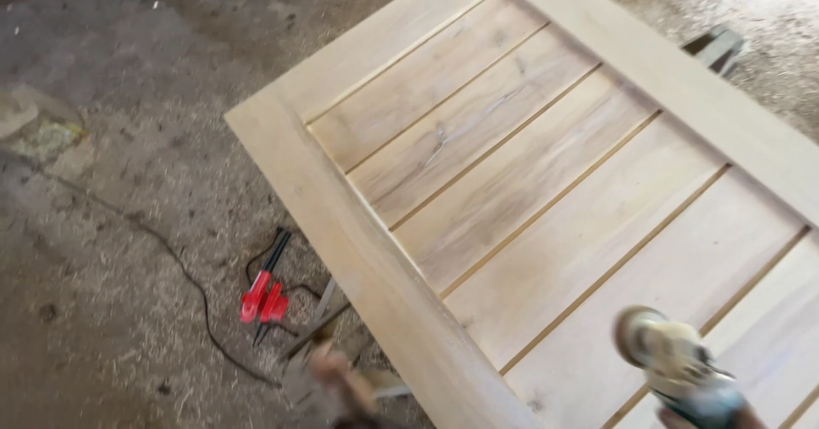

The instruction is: The person sands the surface of a wooden door using a power sander.

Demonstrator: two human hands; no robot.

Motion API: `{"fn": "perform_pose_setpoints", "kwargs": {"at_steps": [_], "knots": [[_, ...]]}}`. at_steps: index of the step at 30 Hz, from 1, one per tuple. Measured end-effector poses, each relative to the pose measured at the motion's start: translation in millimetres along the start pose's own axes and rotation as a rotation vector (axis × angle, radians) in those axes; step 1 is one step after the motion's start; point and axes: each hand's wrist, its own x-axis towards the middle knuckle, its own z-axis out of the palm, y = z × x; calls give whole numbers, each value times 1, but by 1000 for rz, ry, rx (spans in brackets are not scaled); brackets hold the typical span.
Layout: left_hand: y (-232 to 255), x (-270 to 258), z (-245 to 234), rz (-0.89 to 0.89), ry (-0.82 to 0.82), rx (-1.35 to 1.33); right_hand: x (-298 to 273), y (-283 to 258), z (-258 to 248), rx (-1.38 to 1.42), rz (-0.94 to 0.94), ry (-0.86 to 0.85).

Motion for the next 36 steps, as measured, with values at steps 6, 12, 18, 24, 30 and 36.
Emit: {"fn": "perform_pose_setpoints", "kwargs": {"at_steps": [6, 12, 18, 24, 30, 36], "knots": [[-6, 16, 21, -48, 47, 24, -22, -226, 79, -555, -17, -21], [20, 24, 19, -81, 17, 178, -16, -302, 148, -748, -196, -187], [22, 23, 15, -72, 3, 272, -2, -312, 178, -783, -375, -265], [27, 23, 12, -86, -28, 279, -3, -321, 184, -792, -429, -299], [26, 23, 13, -76, -30, 292, -5, -317, 183, -812, -411, -322], [30, 24, 9, -79, -39, 293, -12, -308, 175, -804, -401, -335]]}}
